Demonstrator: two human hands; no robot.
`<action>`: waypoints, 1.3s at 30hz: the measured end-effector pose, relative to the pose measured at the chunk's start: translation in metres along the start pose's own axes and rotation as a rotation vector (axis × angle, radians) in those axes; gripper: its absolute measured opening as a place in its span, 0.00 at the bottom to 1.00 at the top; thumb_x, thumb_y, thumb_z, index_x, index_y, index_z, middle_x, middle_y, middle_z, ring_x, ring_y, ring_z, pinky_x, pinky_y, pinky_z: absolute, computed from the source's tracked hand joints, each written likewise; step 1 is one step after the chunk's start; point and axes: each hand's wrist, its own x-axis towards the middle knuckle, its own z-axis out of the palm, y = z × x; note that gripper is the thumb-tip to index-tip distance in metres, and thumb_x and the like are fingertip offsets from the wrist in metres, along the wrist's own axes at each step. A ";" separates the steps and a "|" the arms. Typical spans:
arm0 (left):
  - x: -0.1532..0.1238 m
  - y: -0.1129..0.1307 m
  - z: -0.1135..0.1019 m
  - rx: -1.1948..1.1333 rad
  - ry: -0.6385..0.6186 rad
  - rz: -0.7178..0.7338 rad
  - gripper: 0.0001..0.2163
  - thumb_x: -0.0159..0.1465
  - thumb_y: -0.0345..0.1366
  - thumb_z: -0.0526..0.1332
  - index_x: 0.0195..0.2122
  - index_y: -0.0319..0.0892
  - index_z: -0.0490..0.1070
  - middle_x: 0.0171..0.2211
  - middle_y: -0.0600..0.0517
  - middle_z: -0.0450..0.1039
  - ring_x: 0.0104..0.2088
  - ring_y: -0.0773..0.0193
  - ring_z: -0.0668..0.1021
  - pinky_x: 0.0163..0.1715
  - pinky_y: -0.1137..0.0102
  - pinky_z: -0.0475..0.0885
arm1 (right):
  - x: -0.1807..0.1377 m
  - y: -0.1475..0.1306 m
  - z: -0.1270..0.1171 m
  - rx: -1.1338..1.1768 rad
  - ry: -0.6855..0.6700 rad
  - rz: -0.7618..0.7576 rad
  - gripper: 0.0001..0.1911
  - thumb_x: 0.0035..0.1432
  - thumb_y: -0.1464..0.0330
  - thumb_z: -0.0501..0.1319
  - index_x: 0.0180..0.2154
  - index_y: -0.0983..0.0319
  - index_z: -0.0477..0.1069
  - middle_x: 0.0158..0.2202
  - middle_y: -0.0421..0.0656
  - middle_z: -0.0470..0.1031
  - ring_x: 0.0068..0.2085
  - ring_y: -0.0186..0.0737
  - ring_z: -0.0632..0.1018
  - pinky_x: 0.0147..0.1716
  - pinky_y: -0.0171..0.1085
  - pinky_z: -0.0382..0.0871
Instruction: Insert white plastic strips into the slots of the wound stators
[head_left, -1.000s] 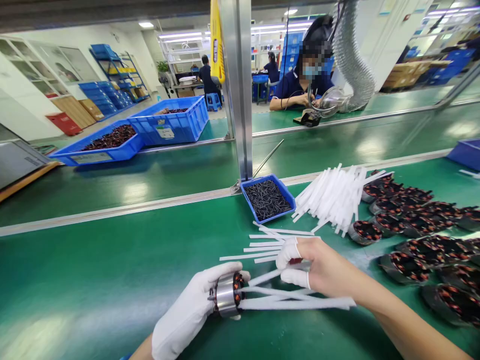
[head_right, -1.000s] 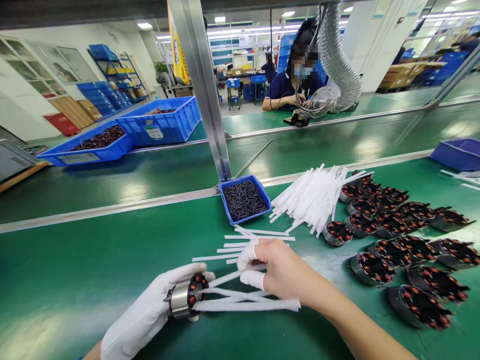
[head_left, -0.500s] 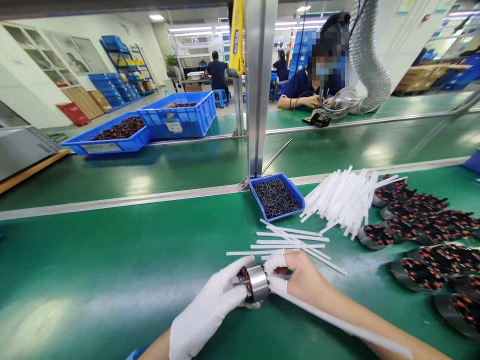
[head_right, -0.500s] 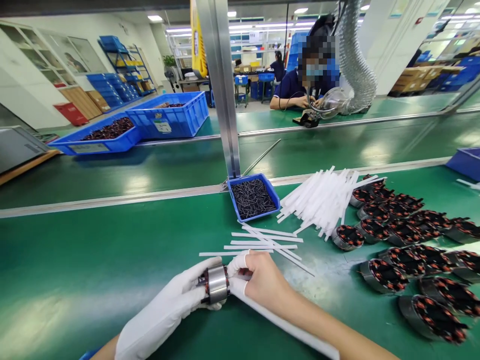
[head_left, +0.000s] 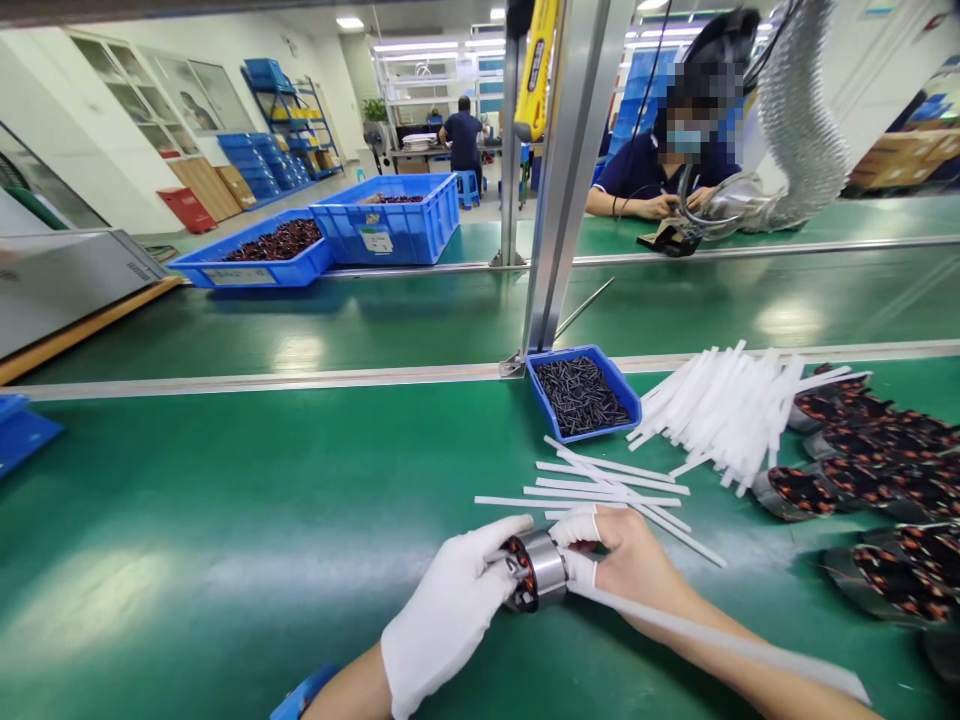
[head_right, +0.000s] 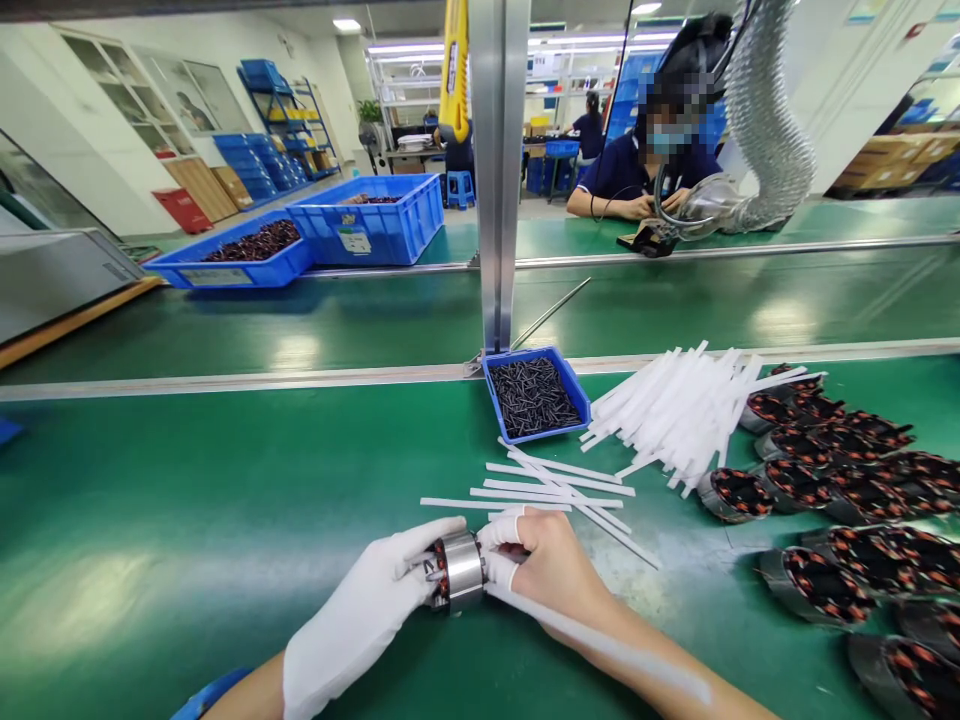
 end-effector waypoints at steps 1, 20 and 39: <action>0.000 0.000 0.000 0.026 0.014 0.004 0.21 0.53 0.23 0.51 0.47 0.43 0.69 0.44 0.54 0.74 0.44 0.62 0.74 0.46 0.71 0.67 | 0.000 0.000 0.000 -0.005 0.011 0.016 0.07 0.43 0.78 0.57 0.23 0.63 0.72 0.22 0.38 0.70 0.25 0.33 0.68 0.24 0.30 0.60; -0.006 0.005 0.008 0.074 0.028 0.118 0.17 0.47 0.20 0.54 0.36 0.39 0.74 0.31 0.53 0.77 0.31 0.63 0.77 0.33 0.76 0.70 | -0.017 -0.006 -0.004 -0.246 -0.194 -0.231 0.11 0.52 0.77 0.49 0.33 0.60 0.67 0.27 0.42 0.71 0.28 0.37 0.71 0.29 0.33 0.63; -0.006 0.003 0.009 0.217 0.024 0.109 0.19 0.46 0.21 0.54 0.36 0.42 0.75 0.31 0.54 0.77 0.30 0.62 0.77 0.34 0.76 0.69 | -0.020 -0.003 -0.002 -0.369 -0.174 -0.306 0.11 0.51 0.79 0.47 0.32 0.62 0.64 0.24 0.42 0.66 0.25 0.36 0.65 0.25 0.34 0.55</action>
